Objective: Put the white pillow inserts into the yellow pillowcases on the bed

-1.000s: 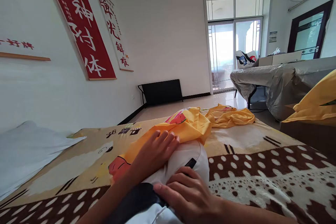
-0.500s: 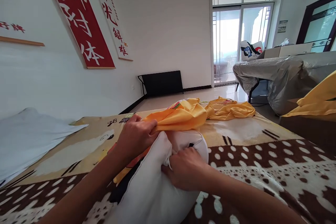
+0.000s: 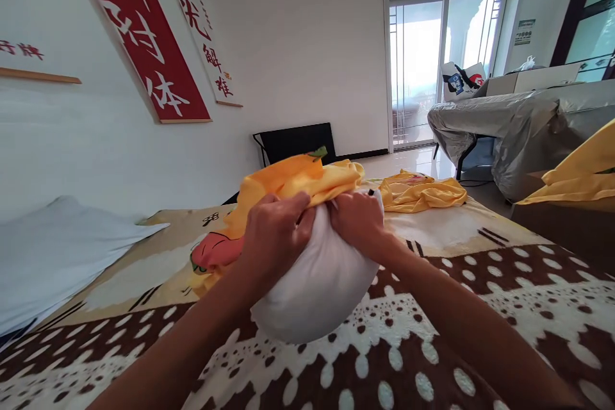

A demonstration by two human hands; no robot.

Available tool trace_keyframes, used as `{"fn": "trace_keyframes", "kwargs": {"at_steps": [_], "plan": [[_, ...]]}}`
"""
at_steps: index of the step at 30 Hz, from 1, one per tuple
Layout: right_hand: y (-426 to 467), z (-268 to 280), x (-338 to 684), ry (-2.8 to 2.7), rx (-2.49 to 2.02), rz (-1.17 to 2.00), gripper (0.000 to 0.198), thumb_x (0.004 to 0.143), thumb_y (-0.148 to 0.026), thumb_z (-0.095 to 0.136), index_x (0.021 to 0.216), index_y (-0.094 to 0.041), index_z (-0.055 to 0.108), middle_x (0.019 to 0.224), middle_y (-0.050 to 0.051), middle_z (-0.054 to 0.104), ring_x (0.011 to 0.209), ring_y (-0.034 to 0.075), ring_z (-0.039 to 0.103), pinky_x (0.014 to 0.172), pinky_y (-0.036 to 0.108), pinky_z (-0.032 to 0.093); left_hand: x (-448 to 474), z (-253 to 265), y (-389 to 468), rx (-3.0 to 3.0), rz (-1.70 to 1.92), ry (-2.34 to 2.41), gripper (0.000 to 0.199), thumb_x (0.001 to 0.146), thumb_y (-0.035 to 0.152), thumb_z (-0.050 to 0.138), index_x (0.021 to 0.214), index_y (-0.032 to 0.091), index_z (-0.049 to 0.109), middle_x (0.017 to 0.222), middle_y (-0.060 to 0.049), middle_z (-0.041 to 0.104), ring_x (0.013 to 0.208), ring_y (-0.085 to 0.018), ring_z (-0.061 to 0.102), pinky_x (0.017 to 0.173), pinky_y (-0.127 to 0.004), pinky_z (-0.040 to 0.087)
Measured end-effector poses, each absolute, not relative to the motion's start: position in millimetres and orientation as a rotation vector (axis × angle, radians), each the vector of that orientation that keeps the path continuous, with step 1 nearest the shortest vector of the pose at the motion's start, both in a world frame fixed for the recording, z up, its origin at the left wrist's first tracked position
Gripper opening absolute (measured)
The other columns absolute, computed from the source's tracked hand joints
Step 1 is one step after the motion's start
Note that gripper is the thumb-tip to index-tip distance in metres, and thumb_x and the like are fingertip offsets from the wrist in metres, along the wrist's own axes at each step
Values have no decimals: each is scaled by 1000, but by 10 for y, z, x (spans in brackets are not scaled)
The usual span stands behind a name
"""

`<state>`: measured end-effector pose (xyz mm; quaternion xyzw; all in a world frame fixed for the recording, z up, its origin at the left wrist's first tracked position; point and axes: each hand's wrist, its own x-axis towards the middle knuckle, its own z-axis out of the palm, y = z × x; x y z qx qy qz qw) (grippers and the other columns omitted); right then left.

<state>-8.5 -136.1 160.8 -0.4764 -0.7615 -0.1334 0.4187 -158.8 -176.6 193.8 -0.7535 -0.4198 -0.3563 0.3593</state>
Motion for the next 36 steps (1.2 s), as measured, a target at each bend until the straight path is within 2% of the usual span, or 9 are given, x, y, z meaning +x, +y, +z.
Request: {"fn": "trace_keyframes", "kwargs": {"at_steps": [7,11,13,18,22,26,29,33,36], "plan": [[-1681,2594,195,-1743,-1270,-696,36,95,-28,38,77,-11,64,71,6,61,81,24,64,76,41,47,-1107,2502,-1808,-1526,-1405,-784,23,76,15,48,54,21,44,47,5,30,47,-9,30,51,-24,28],[-1973,2960,317,-1641,-1275,-976,29,91,-28,46,81,-8,64,78,6,61,83,25,64,76,43,45,-1009,2592,-1902,-1440,-1704,-716,15,74,10,51,62,20,48,53,5,35,51,-8,36,51,-22,29],[-1995,3007,361,-1649,-1263,-1051,26,88,-27,49,77,-8,63,77,6,61,82,25,64,76,41,45,-1001,2567,-1879,-1531,-1659,-834,11,77,14,52,68,20,49,56,4,38,52,-9,38,53,-23,30],[-1581,2462,385,-1868,-1317,-957,15,87,-17,50,83,-7,60,75,9,65,80,21,63,77,38,43,-1003,2176,-1554,-2022,-768,-1319,23,93,27,33,99,19,53,63,-3,58,56,-18,53,52,-29,28],[-1269,1718,358,-2075,-1414,-756,13,84,-14,51,78,-9,62,76,13,66,76,21,61,71,33,44,-1016,1585,-1254,-2209,-387,-1332,22,86,14,39,95,17,58,67,-6,66,59,-22,60,55,-31,36],[-1311,1513,483,-2263,-938,-798,19,88,-14,43,89,-13,62,96,12,63,94,22,54,83,34,42,-1071,1346,-1209,-2204,-293,-1333,29,87,10,33,99,13,59,80,-12,66,72,-25,64,66,-36,44],[-1341,1593,734,-1982,-895,-839,20,89,-23,46,98,-14,61,104,12,60,98,25,51,87,39,40,-1037,1439,-1257,-2127,-321,-1261,32,88,11,30,103,16,58,93,-13,63,86,-28,62,69,-37,45],[-1294,1443,1039,-1717,-1075,-671,21,89,-32,49,97,-16,61,95,9,64,92,25,56,85,41,43,-850,1566,-1232,-2128,-369,-1203,33,85,6,33,105,16,57,92,-11,61,80,-26,62,62,-34,44],[-1376,1150,1089,-1646,-969,-604,30,88,-29,49,115,-16,55,115,12,61,109,25,55,95,43,43,-713,1618,-1164,-2150,-422,-1245,30,84,7,34,100,15,58,88,-10,62,77,-26,62,58,-34,43]]}}
